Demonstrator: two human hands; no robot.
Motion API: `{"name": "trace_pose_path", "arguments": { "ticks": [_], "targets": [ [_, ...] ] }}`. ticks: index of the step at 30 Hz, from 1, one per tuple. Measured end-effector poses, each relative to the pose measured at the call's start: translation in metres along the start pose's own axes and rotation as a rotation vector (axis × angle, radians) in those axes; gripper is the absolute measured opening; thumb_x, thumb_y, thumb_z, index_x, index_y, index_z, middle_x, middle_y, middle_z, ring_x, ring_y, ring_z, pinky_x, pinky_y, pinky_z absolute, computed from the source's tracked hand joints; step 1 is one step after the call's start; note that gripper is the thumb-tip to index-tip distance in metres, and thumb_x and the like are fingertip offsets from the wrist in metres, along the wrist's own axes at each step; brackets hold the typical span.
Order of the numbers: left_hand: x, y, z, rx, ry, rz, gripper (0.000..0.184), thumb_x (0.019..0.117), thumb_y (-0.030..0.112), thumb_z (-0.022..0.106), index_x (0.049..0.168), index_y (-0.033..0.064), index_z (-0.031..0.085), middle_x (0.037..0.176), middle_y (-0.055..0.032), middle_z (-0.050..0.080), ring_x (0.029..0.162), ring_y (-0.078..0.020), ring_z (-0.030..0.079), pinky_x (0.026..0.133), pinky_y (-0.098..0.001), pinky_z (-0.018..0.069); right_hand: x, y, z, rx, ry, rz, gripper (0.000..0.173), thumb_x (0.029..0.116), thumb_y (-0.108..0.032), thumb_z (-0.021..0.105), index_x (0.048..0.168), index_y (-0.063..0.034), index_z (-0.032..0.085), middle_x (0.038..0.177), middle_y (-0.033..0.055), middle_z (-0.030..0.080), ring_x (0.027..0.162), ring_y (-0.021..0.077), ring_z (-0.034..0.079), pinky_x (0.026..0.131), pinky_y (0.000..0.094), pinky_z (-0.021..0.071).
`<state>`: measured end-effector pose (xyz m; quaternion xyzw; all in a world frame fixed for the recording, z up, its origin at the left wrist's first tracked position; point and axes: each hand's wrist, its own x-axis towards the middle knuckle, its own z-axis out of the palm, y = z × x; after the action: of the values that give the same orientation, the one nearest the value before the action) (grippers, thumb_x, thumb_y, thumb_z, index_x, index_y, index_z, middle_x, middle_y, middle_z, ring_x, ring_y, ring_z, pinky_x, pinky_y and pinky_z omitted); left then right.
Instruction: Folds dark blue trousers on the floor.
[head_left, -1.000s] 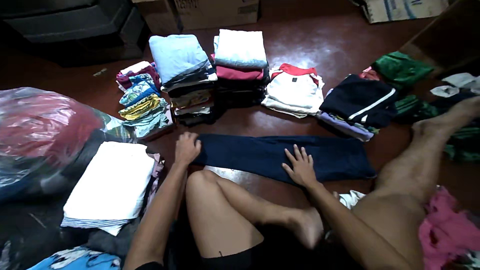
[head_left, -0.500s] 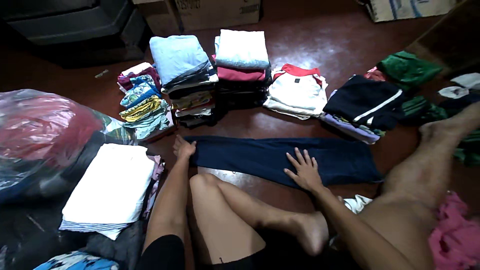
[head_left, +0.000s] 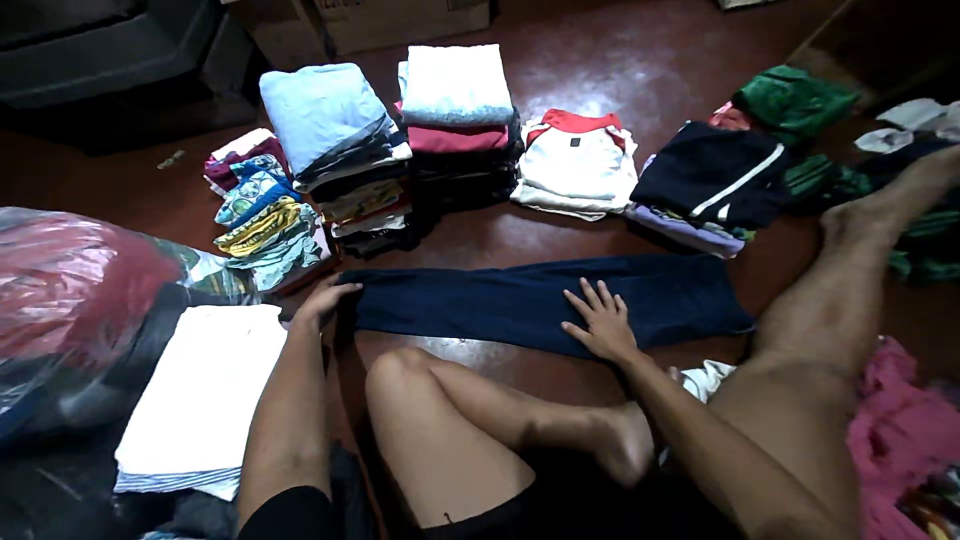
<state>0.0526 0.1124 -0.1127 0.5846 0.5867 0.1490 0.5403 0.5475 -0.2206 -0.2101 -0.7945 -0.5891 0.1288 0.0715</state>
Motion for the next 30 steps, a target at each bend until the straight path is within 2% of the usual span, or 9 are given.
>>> {"name": "trace_pose_path", "arguments": {
  "ticks": [2,5,10,15,18,21,24,27,30],
  "targets": [
    [0.005,-0.006,-0.007,0.002,-0.018,0.063,0.047,0.0954,0.024,0.071,0.139,0.0096,0.059,0.129,-0.0156,0.067,0.116,-0.0289,0.066,0.1,-0.0536,0.0531,0.001,0.002,0.0,0.01,0.0,0.006,0.079,0.0908,-0.085,0.029,0.16,-0.0454,0.031,0.173,-0.002,0.014,0.16,0.0341,0.006,0.122,0.0698,0.0069],
    [0.004,0.0,-0.006,0.095,0.037,0.096,0.046,0.0963,0.025,0.072,0.137,0.0081,0.06,0.131,-0.017,0.066,0.119,-0.0302,0.064,0.103,-0.0557,0.0509,0.001,0.001,-0.001,0.023,-0.011,0.014,0.08,0.0899,-0.085,0.03,0.159,-0.0454,0.032,0.173,-0.0007,0.015,0.159,0.0347,0.006,0.122,0.0705,0.0065],
    [-0.012,0.043,0.018,0.454,0.146,0.034,0.045,0.1008,0.034,0.065,0.135,0.0052,0.06,0.127,-0.0282,0.064,0.118,-0.0457,0.062,0.099,-0.0693,0.0468,0.002,0.001,0.001,0.034,-0.004,0.016,0.078,0.091,-0.083,0.031,0.159,-0.0461,0.032,0.174,-0.002,0.013,0.16,0.0334,0.004,0.122,0.0687,0.0051],
    [-0.095,0.142,0.102,0.576,0.048,0.179,0.047,0.0981,0.021,0.068,0.142,0.009,0.056,0.13,-0.0245,0.064,0.115,-0.0431,0.064,0.095,-0.0666,0.0501,0.003,0.001,0.002,0.057,0.007,0.013,0.078,0.0908,-0.084,0.031,0.159,-0.0458,0.033,0.174,-0.0024,0.013,0.16,0.0335,0.005,0.122,0.0693,0.0051],
    [-0.118,0.168,0.185,0.64,0.042,0.273,0.053,0.0931,0.018,0.069,0.144,0.0095,0.055,0.135,-0.0227,0.06,0.118,-0.0408,0.062,0.096,-0.0644,0.0519,0.004,0.002,0.003,0.065,-0.006,0.025,0.076,0.0909,-0.083,0.035,0.159,-0.0471,0.033,0.174,-0.004,0.012,0.16,0.0321,0.003,0.123,0.0682,0.0037],
    [-0.106,0.147,0.276,0.804,-0.034,0.221,0.068,0.0884,0.018,0.068,0.152,0.0093,0.045,0.144,-0.0228,0.051,0.109,-0.0397,0.067,0.088,-0.059,0.0581,0.006,0.001,0.002,0.082,-0.01,0.031,0.074,0.0913,-0.08,0.039,0.158,-0.0472,0.035,0.173,-0.0047,0.013,0.16,0.032,0.004,0.123,0.0679,0.0035],
    [-0.075,0.089,0.337,0.945,-0.103,0.173,0.088,0.0863,0.019,0.068,0.163,0.0117,0.025,0.158,-0.0241,0.035,0.115,-0.0404,0.065,0.089,-0.0539,0.0586,0.005,0.002,0.004,0.098,-0.016,0.035,0.072,0.0922,-0.077,0.042,0.157,-0.0479,0.035,0.173,-0.0053,0.014,0.16,0.0312,0.004,0.123,0.0678,0.0041],
    [-0.071,0.077,0.347,0.931,-0.073,0.155,0.082,0.0913,0.03,0.062,0.163,0.0157,0.026,0.159,-0.0238,0.034,0.118,-0.0401,0.062,0.092,-0.0529,0.0574,0.006,0.002,0.001,0.093,-0.004,0.036,0.071,0.0925,-0.076,0.043,0.157,-0.0471,0.037,0.173,-0.0054,0.016,0.16,0.032,0.005,0.123,0.0674,0.0055],
    [-0.076,0.076,0.329,0.78,-0.133,0.189,0.074,0.0984,0.043,0.056,0.163,0.0184,0.029,0.157,-0.0225,0.036,0.115,-0.0359,0.065,0.095,-0.0511,0.0566,0.005,-0.001,0.002,0.099,-0.014,0.037,0.071,0.0927,-0.076,0.043,0.157,-0.0467,0.037,0.173,-0.0051,0.015,0.16,0.0318,0.005,0.123,0.0673,0.0039]
  ]
}}
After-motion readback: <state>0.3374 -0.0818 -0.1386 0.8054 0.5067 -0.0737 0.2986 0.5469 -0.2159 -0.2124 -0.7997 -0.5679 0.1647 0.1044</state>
